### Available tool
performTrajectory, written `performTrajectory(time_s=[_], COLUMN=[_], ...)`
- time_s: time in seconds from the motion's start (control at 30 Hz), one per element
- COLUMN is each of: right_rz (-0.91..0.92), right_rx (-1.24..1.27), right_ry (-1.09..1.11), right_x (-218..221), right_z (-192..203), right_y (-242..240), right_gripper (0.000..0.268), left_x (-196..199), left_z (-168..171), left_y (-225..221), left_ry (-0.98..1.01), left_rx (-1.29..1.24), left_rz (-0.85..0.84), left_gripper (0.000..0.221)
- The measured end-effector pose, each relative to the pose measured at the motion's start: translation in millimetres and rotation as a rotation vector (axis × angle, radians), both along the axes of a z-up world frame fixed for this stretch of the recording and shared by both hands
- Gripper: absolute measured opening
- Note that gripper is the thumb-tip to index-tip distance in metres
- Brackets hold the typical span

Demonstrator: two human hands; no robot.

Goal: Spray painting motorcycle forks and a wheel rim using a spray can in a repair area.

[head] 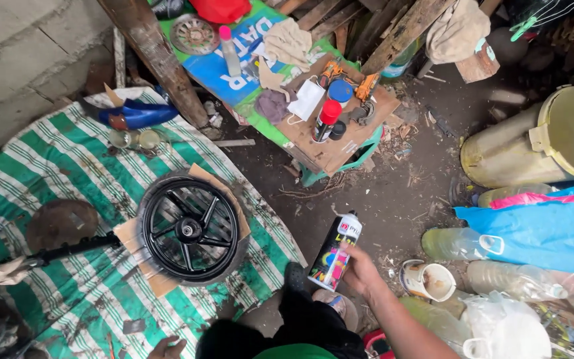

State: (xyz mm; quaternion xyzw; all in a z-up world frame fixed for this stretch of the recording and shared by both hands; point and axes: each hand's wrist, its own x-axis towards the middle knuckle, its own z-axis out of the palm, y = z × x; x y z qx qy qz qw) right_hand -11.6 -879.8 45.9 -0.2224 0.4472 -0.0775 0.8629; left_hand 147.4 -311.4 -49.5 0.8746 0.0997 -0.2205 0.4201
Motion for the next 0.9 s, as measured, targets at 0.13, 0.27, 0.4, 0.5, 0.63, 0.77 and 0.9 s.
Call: performTrajectory(time_s=[0.13, 0.27, 0.4, 0.5, 0.63, 0.77, 0.9], right_rz=[-0.065, -0.125, -0.175, -0.074, -0.121, -0.149, 0.067], right_rx=[0.018, -0.169, -0.469, -0.732, -0.760, -0.987, -1.442], right_ry=[-0.115, -0.119, -0.132, -0.087, -0.274, -0.234, 0.301], right_x=[18.8, 49.2, 68.1, 102.3, 169.3, 257.1, 343.8], right_z=[19.9, 14.5, -20.7, 26.5, 74.8, 90.9, 75.6], right_y=[-33.8, -63.3, -107.4, -151.2, -226.7, -298.8, -351.7], right_gripper=[0.055, 0.053, 0.044, 0.053, 0.074, 0.076, 0.084], left_x=[36.5, 34.3, 63.7, 111.2, 172.7, 236.0, 299.5], left_z=[34.1, -4.4, -23.0, -49.5, -90.9, -85.4, -20.9], left_y=[-34.8, -21.7, -59.1, -110.0, -175.1, -259.1, -354.6], left_ry=[0.627, 0.403, 0.308, 0.681, 1.050, 0.317, 0.630], left_rx=[0.168, -0.098, 0.208, 0.353, 0.500, 0.400, 0.142], left_rz=[0.111, -0.420, -0.657, -0.424, -0.166, -1.029, -0.316], left_gripper=[0.045, 0.051, 0.060, 0.071, 0.083, 0.053, 0.068])
